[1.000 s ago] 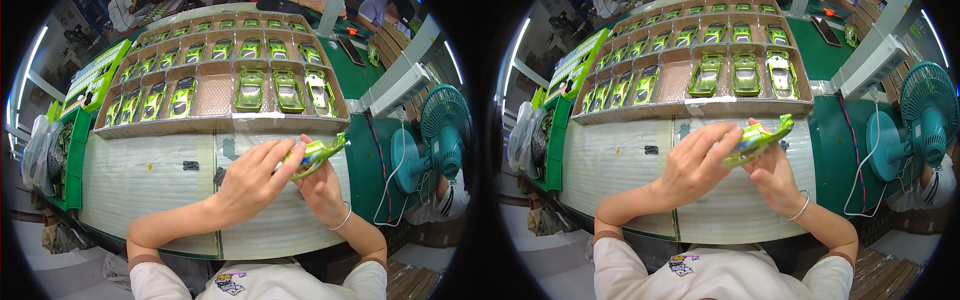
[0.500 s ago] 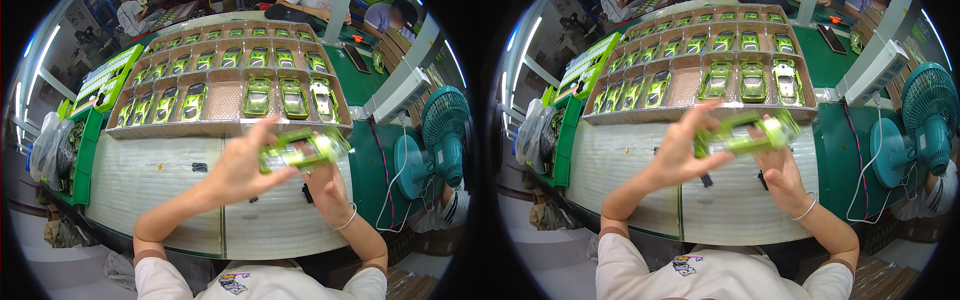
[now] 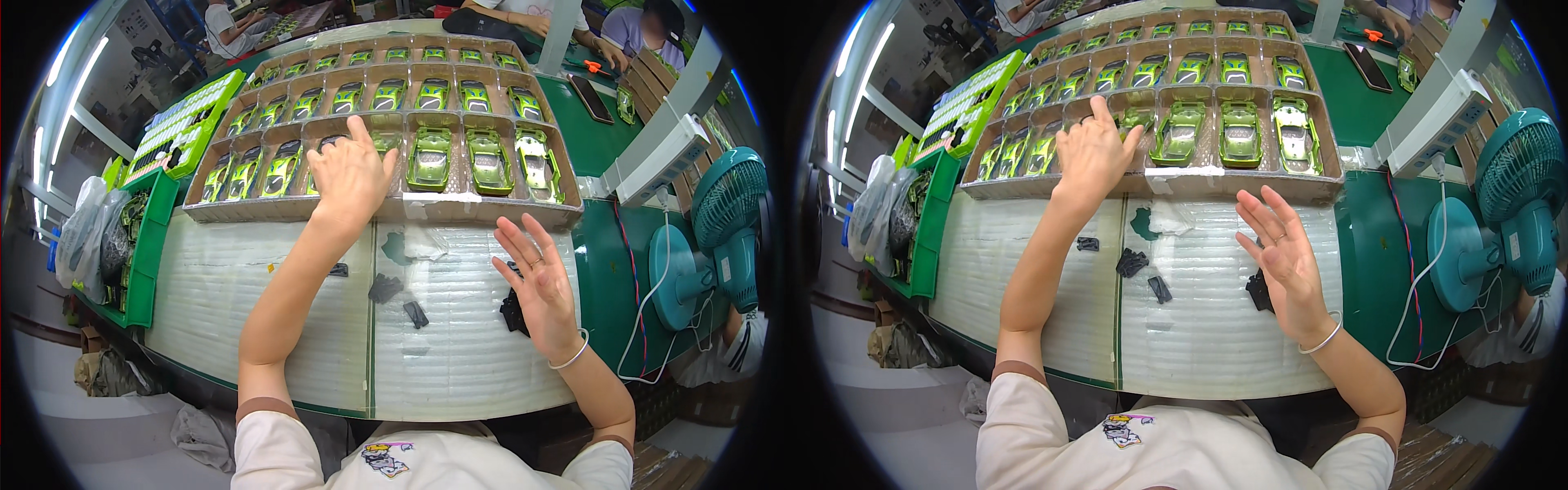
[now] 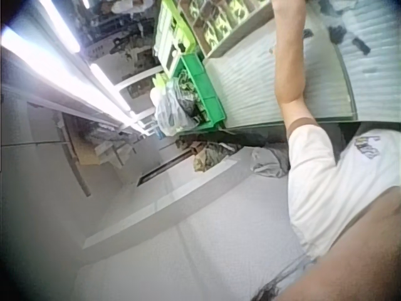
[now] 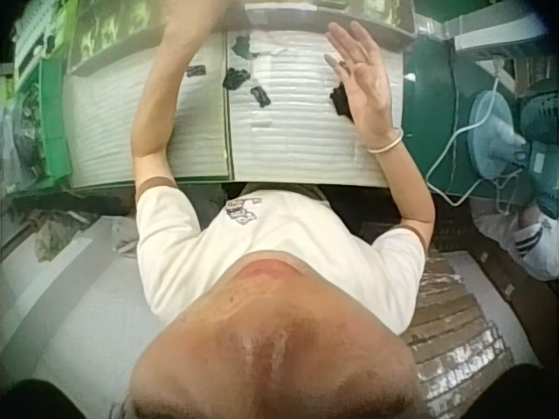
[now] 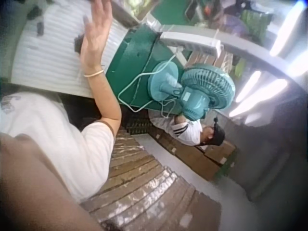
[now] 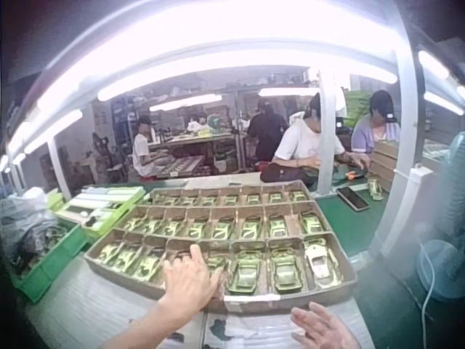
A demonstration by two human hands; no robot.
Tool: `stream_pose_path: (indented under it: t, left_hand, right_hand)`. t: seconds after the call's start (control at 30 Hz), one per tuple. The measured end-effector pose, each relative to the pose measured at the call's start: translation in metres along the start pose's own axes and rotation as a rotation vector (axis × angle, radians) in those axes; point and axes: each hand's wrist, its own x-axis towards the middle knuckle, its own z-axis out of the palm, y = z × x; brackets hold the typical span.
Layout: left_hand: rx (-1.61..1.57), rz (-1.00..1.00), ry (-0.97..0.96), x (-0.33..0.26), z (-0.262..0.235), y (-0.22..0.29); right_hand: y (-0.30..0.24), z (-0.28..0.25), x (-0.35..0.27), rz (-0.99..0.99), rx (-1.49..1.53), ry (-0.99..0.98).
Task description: The person assembles small green toy cars by hand, picking up black plastic components from the table and snapping them into the car bodies. The person handles the cars one at a time, rotating them to fit the parts, and places the completed units into a cardboard tray.
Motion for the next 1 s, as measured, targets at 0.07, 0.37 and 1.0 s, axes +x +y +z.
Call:
stream_pose_path:
  t: [0.07,0.37,1.0]
  left_hand:
    - [-0.009,-0.037,-0.027,0.003,-0.003,-0.001]
    - [-0.104,-0.119,-0.398,0.019,0.014,-0.072]
    - [-0.985,0.316,-0.046,-0.07,-0.066,0.061]
  right_hand:
    - [0.0,-0.003,-0.001,-0.004,0.044,0.017]
    - [0.0,-0.001,0.0,-0.006,0.092,0.014]
    - [-0.004,0.006,-0.008,0.166,0.302,-0.131]
